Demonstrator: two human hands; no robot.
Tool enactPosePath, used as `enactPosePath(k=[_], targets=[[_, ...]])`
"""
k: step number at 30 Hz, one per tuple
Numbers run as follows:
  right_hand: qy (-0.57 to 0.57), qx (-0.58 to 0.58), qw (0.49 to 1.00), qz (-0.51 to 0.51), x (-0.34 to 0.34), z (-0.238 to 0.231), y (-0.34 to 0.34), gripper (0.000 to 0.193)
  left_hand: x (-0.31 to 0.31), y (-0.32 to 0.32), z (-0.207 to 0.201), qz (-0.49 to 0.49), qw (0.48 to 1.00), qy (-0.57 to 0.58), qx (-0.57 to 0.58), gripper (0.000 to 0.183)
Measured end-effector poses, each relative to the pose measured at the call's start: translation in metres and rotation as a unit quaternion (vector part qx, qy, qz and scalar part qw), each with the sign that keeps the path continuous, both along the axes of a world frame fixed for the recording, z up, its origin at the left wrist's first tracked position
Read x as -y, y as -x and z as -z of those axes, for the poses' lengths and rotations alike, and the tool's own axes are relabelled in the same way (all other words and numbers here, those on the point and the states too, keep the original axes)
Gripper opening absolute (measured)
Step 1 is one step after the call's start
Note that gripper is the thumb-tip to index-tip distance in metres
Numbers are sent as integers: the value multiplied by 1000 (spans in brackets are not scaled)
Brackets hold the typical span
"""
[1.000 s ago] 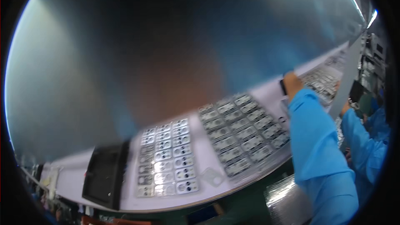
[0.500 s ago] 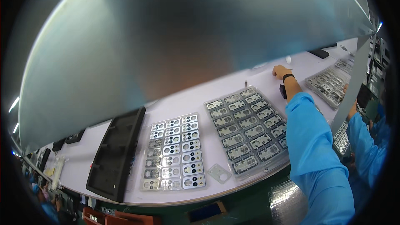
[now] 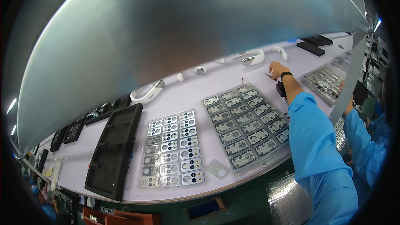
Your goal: Packing small component boxes into a larger shipping carton and sealing them with tape.
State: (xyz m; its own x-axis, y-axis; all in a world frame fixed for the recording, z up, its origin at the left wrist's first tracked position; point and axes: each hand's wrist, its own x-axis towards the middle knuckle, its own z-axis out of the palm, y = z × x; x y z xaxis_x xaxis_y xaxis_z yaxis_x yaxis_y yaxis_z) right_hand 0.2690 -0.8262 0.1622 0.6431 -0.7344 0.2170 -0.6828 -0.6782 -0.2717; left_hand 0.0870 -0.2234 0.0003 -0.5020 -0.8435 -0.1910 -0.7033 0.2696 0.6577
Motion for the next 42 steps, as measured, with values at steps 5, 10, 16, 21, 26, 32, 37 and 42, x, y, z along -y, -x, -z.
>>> enactPosePath(k=[5,10,16,21,26,32,37,42], targets=[[-44,-72,994,-63,0,-10,-1,27,3,5,-6,6,1000,13,2,40],[-58,-68,986,-138,-20,-32,2,22,-9,22,-22,4,1000,5,-2,39],[-104,13,978,-178,-113,-98,66,27,-24,29,-12,-27,989,128,-69,29],[109,30,945,-308,-248,-101,161,24,-18,29,-5,-35,954,283,-87,19],[-120,31,932,-342,-383,-42,303,21,-21,27,1,-68,961,258,68,26],[-424,41,875,-229,-460,110,385,21,-18,15,-14,-133,976,156,74,40],[-466,126,855,-189,-499,163,413,23,-26,17,-5,-184,975,122,11,50],[-497,133,836,-190,-517,184,429,22,-28,22,3,-173,976,133,6,53]])
